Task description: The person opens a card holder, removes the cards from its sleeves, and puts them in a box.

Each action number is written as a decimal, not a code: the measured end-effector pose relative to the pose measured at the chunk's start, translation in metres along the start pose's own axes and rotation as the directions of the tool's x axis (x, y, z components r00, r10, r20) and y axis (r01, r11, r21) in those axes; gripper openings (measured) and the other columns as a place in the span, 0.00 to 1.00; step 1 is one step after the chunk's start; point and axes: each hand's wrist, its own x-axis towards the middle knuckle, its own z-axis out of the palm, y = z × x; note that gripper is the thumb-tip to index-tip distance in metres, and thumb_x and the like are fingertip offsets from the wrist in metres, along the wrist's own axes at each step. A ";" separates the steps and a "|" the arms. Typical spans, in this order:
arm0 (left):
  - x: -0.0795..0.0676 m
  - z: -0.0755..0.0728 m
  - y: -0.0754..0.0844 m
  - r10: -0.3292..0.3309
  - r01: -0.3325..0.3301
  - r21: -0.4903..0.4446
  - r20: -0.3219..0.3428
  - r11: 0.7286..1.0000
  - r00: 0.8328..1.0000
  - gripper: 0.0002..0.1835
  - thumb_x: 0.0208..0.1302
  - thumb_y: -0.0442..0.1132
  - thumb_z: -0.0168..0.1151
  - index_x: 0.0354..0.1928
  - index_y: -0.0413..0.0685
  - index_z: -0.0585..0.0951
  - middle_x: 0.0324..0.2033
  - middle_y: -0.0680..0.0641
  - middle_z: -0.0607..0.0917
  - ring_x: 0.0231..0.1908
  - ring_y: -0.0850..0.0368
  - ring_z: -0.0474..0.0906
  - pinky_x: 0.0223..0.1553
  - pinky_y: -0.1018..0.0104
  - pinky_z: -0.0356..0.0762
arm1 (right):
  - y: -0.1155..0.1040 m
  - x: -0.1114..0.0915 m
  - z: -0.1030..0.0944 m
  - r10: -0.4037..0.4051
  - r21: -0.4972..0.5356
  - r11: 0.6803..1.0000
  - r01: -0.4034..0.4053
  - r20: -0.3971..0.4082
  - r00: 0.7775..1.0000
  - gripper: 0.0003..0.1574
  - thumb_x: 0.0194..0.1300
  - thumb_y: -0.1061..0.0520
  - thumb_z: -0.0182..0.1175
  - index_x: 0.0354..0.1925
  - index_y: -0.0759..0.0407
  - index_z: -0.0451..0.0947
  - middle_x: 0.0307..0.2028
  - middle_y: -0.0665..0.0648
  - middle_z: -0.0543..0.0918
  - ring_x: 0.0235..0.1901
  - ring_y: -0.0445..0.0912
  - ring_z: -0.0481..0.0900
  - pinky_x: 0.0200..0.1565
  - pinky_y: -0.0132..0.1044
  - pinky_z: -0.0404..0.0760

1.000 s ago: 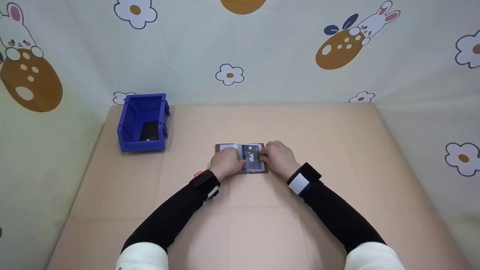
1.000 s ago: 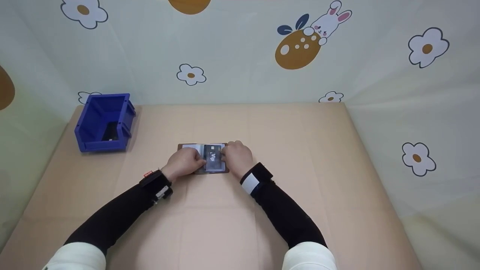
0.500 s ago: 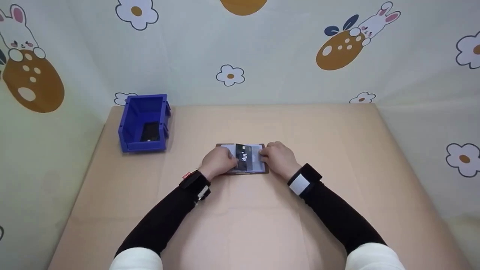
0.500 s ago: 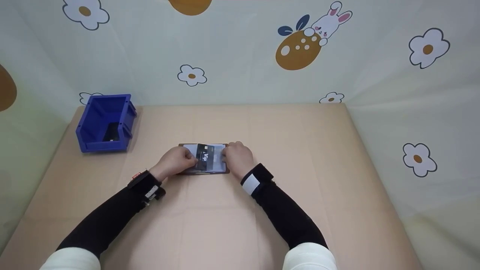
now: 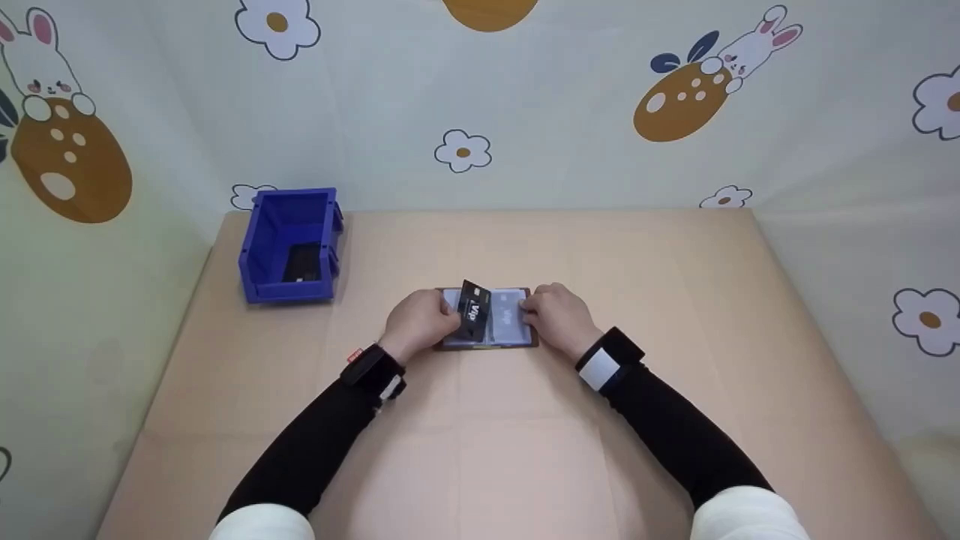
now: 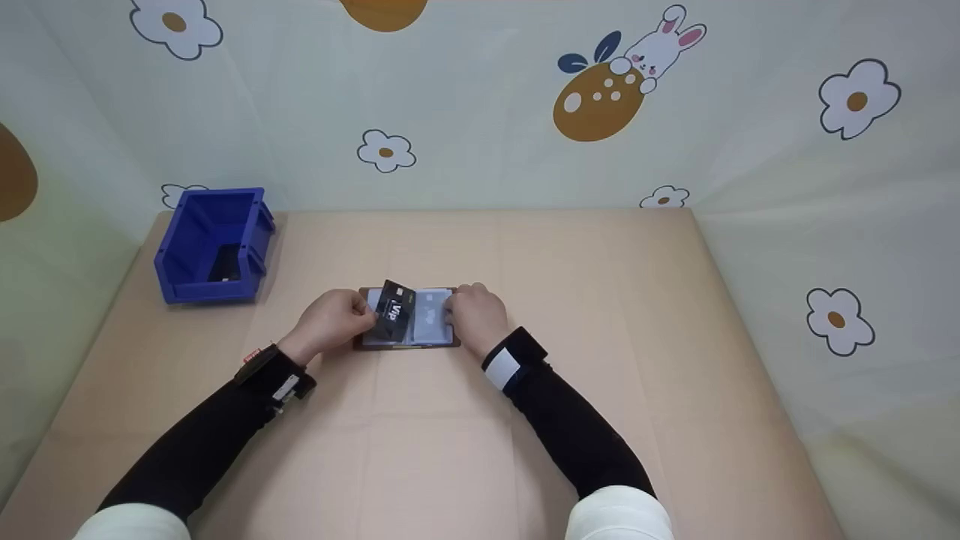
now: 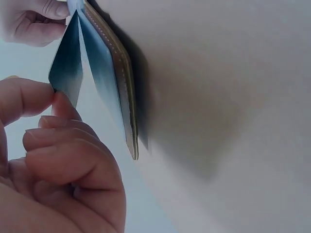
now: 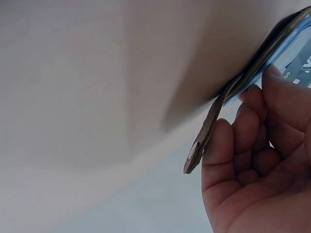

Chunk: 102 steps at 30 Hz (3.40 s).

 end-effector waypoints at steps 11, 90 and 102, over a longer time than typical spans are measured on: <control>-0.001 -0.022 -0.006 -0.019 0.016 -0.051 -0.061 0.999 0.998 0.12 0.52 0.38 0.55 0.14 0.53 0.69 0.16 0.55 0.70 0.20 0.57 0.66 0.24 0.64 0.60 | 0.000 0.000 0.000 -0.001 -0.011 1.000 0.001 -0.004 1.000 0.13 0.59 0.61 0.69 0.44 0.59 0.88 0.32 0.58 0.82 0.35 0.53 0.78 0.37 0.46 0.78; -0.007 -0.158 -0.114 -0.375 0.410 0.091 -0.263 0.907 0.889 0.17 0.70 0.41 0.49 0.24 0.40 0.74 0.29 0.40 0.77 0.27 0.45 0.74 0.21 0.57 0.67 | -0.002 -0.001 0.001 0.000 -0.026 1.000 -0.001 -0.009 1.000 0.12 0.59 0.60 0.69 0.43 0.59 0.88 0.35 0.59 0.83 0.37 0.54 0.79 0.40 0.46 0.78; -0.013 -0.149 -0.092 -0.221 0.276 0.126 -0.334 0.953 0.916 0.19 0.69 0.39 0.51 0.18 0.47 0.64 0.16 0.51 0.63 0.20 0.51 0.65 0.19 0.60 0.57 | -0.002 -0.001 0.000 0.007 -0.018 1.000 -0.007 -0.001 1.000 0.12 0.59 0.60 0.69 0.44 0.59 0.88 0.33 0.58 0.82 0.36 0.54 0.78 0.39 0.46 0.77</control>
